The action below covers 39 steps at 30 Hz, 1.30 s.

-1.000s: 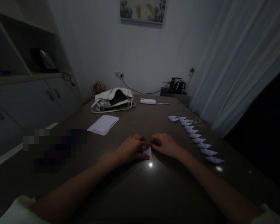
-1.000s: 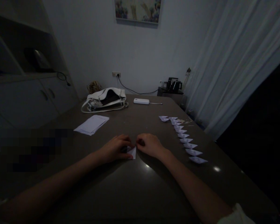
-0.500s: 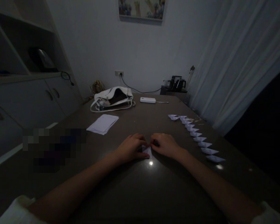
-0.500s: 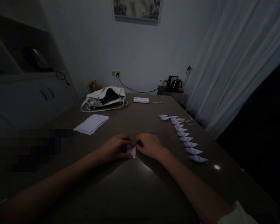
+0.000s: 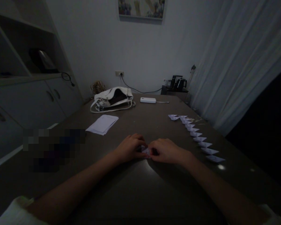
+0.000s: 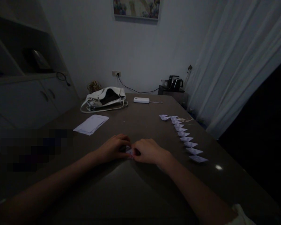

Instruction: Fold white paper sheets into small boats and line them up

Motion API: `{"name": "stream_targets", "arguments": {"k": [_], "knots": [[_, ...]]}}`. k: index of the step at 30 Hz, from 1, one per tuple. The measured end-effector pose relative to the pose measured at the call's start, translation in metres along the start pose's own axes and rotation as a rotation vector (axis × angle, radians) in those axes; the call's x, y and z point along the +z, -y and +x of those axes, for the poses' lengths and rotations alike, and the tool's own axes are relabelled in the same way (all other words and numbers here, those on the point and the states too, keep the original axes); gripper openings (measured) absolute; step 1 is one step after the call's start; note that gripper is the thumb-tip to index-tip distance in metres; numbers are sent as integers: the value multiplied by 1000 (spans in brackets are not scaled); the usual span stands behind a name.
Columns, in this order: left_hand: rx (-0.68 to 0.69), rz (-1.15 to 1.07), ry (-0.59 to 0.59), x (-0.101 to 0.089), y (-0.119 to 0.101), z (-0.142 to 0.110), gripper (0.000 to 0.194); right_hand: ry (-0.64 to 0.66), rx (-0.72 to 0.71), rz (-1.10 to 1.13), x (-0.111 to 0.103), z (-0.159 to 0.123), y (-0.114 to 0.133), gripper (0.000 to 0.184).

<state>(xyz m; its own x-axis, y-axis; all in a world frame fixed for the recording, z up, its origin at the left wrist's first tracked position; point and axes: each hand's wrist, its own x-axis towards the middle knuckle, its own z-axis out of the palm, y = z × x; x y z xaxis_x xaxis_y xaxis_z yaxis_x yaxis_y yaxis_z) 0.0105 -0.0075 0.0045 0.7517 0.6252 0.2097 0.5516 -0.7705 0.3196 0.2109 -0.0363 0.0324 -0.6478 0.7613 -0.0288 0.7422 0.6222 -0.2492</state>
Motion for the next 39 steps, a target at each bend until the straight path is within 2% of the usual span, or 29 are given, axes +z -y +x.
{"name": "stream_targets", "arguments": {"k": [4, 8, 16, 19, 23, 32, 39], "knots": [[8, -1, 0, -1, 0, 0, 39, 36, -25, 5, -2, -3, 4, 6], [1, 38, 10, -2, -1, 0, 36, 2, -46, 9, 1, -3, 0, 7], [-94, 254, -39, -2, -7, -1, 24, -195, 76, 93, 3, 3, -19, 5], [-58, 226, -88, -4, -10, -1, 18, -204, 83, 77, 4, 5, -19, 5], [37, 126, -25, -2, -9, -1, 18, -182, 79, 52, 10, 7, -19, 6], [10, 14, -42, 0, -8, -1, 21, -202, 99, -42, 13, 9, -10, 2], [15, -37, -31, -1, -7, -1, 21, -180, 104, -80, 11, 6, -4, 8]]}}
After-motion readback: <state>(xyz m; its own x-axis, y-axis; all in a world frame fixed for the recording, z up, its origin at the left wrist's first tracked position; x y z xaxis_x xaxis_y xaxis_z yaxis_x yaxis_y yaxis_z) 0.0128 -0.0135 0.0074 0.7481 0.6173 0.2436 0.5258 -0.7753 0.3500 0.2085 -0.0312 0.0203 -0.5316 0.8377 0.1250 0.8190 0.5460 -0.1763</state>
